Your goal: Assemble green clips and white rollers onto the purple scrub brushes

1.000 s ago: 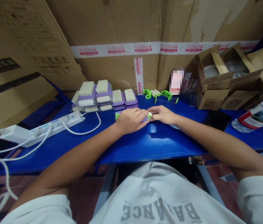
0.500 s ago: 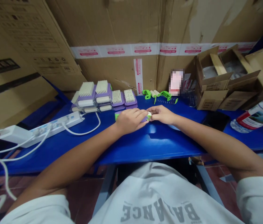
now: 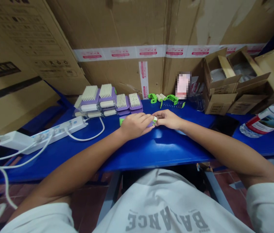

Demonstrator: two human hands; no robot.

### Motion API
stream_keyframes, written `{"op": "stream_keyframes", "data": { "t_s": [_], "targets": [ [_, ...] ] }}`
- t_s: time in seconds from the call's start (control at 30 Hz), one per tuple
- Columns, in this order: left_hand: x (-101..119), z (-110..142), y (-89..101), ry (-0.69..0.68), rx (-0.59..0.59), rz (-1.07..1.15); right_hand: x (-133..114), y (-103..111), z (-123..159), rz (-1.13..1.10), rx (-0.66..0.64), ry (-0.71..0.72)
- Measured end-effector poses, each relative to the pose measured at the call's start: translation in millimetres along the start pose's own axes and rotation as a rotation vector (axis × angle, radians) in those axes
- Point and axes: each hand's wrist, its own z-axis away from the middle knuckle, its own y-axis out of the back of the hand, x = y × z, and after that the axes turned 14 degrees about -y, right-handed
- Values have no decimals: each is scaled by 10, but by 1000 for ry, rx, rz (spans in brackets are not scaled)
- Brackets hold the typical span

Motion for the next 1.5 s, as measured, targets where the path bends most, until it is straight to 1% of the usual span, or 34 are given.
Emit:
{"op": "stream_keyframes", "data": {
  "t_s": [0.2, 0.33, 0.47, 0.57, 0.73, 0.8, 0.9, 1.0, 1.13, 1.23, 1.4, 1.5],
  "targets": [
    [3, -9, 15, 36, -37, 29, 19, 11, -13, -13, -8, -8],
    [-5, 9, 5, 70, -46, 54, 23, 15, -10, -66, -43, -37],
    [-58, 61, -10, 118, -48, 54, 26, 49, -12, -129, -64, -76],
    [-118, 97, -8, 155, -62, 50, 18, 111, -13, -158, -49, -92],
    [-178, 104, 13, 212, -80, 86, -1, 239, -11, -119, 12, -100],
    [-187, 102, 17, 238, -92, 102, 9, 279, -24, -94, 17, -66],
    [-198, 110, 14, 297, -103, 117, 41, 320, -59, -35, 33, 54],
    [-205, 120, 5, 338, -82, 127, 72, 335, -84, 70, 69, 197],
    [-207, 114, -6, 385, -49, 134, 83, 319, -66, 235, 133, 329],
    [-211, 106, -18, 417, -43, 145, 79, 302, -37, 325, 188, 366],
    [-247, 123, -53, 487, 2, 190, 81, 298, -38, 386, 251, 354],
    [-281, 145, -63, 476, -18, 251, 89, 319, -72, 387, 272, 372]
  ]
}}
